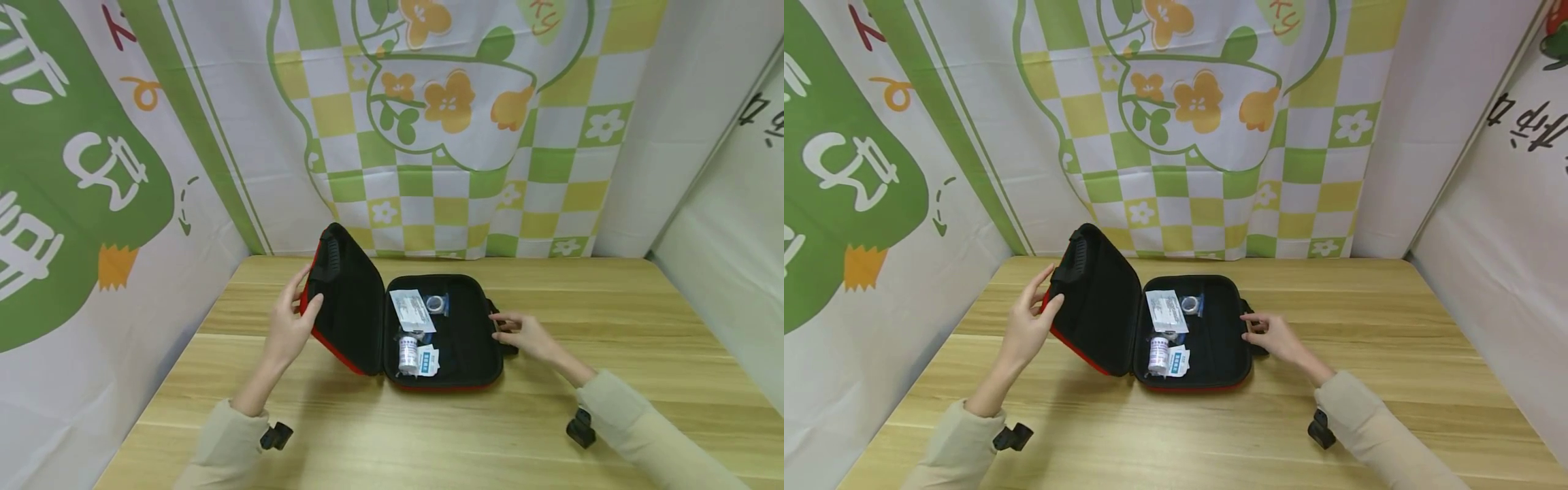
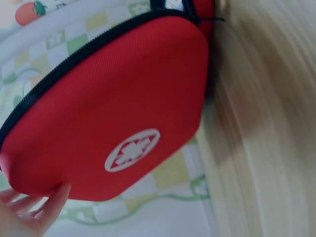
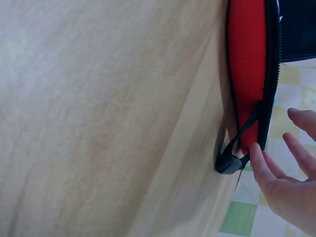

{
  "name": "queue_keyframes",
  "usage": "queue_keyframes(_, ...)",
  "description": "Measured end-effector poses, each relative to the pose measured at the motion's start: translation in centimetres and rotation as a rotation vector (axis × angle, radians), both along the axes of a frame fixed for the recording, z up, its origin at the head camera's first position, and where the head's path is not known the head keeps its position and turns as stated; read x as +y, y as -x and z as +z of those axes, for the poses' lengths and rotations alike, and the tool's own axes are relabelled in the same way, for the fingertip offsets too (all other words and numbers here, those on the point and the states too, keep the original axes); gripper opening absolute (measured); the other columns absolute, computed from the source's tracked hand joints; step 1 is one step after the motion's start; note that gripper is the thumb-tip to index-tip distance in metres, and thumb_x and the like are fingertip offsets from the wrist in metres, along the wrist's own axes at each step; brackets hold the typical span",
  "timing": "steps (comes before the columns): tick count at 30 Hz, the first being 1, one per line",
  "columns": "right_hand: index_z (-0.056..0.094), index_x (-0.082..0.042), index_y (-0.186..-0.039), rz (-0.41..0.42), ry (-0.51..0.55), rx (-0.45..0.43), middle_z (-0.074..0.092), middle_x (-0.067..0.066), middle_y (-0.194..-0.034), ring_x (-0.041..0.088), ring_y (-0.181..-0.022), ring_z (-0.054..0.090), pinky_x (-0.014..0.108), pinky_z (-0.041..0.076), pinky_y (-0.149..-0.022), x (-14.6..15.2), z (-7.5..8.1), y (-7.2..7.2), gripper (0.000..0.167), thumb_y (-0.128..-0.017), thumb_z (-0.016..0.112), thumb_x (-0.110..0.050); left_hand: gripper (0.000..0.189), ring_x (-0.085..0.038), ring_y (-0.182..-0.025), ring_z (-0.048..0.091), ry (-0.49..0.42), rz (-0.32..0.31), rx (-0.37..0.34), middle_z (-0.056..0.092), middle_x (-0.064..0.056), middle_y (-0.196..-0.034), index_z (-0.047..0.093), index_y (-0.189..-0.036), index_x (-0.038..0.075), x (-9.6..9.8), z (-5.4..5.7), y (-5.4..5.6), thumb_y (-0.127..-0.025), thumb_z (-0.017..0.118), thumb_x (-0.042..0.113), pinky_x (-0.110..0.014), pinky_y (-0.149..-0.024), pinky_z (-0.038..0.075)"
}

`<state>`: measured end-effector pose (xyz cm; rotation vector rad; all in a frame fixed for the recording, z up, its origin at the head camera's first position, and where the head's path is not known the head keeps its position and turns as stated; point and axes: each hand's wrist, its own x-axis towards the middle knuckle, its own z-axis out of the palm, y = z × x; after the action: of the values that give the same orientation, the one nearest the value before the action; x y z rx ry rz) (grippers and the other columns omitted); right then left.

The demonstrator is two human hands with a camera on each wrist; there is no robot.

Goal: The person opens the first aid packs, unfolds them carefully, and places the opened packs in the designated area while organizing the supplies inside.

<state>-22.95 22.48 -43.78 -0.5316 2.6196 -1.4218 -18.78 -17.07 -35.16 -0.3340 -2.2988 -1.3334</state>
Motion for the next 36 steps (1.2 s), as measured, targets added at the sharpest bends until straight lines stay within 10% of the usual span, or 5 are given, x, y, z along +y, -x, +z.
queue_keyframes(11, 0.047, 0.014, -0.119, -0.011, -0.013, -0.077, 0.053, 0.032, -0.109, 0.032, -0.088, 0.061, 0.022, 0.047, -0.063, -0.1, -0.8, -0.1, 0.045, -0.08, 0.061, -0.005, 0.039, -0.007, -0.043, 0.036, -0.07, 0.051, -0.154, 0.047, -0.006, -0.058, 0.045, -0.129, 0.008, -3.7, -1.6, 0.0, -0.09, 0.049, 0.012, -0.022, -0.04, 0.031)
queue_keyframes(20, 0.046, 0.016, -0.118, -0.032, 0.012, -0.08, 0.046, 0.035, -0.117, 0.037, -0.091, 0.058, 0.024, 0.049, -0.067, 0.0, -1.2, -0.3, 0.044, -0.08, 0.06, 0.0, 0.036, 0.004, -0.069, 0.053, -0.082, 0.135, -0.214, 0.048, -0.014, -0.126, 0.05, -0.124, 0.005, -5.1, -2.8, 0.0, -0.089, 0.052, 0.012, -0.016, -0.054, 0.043)
queue_keyframes(36, 0.044, 0.016, -0.12, -0.089, -0.001, -0.113, 0.047, 0.033, -0.118, 0.038, -0.096, 0.055, 0.025, 0.049, -0.068, 2.6, -0.9, -2.9, 0.045, -0.081, 0.059, -0.002, 0.031, -0.031, -0.085, 0.061, 0.007, 0.188, -0.299, 0.061, -0.019, -0.107, 0.061, -0.108, -0.003, -5.7, -5.5, 0.6, -0.078, 0.062, 0.002, -0.012, -0.059, 0.044)
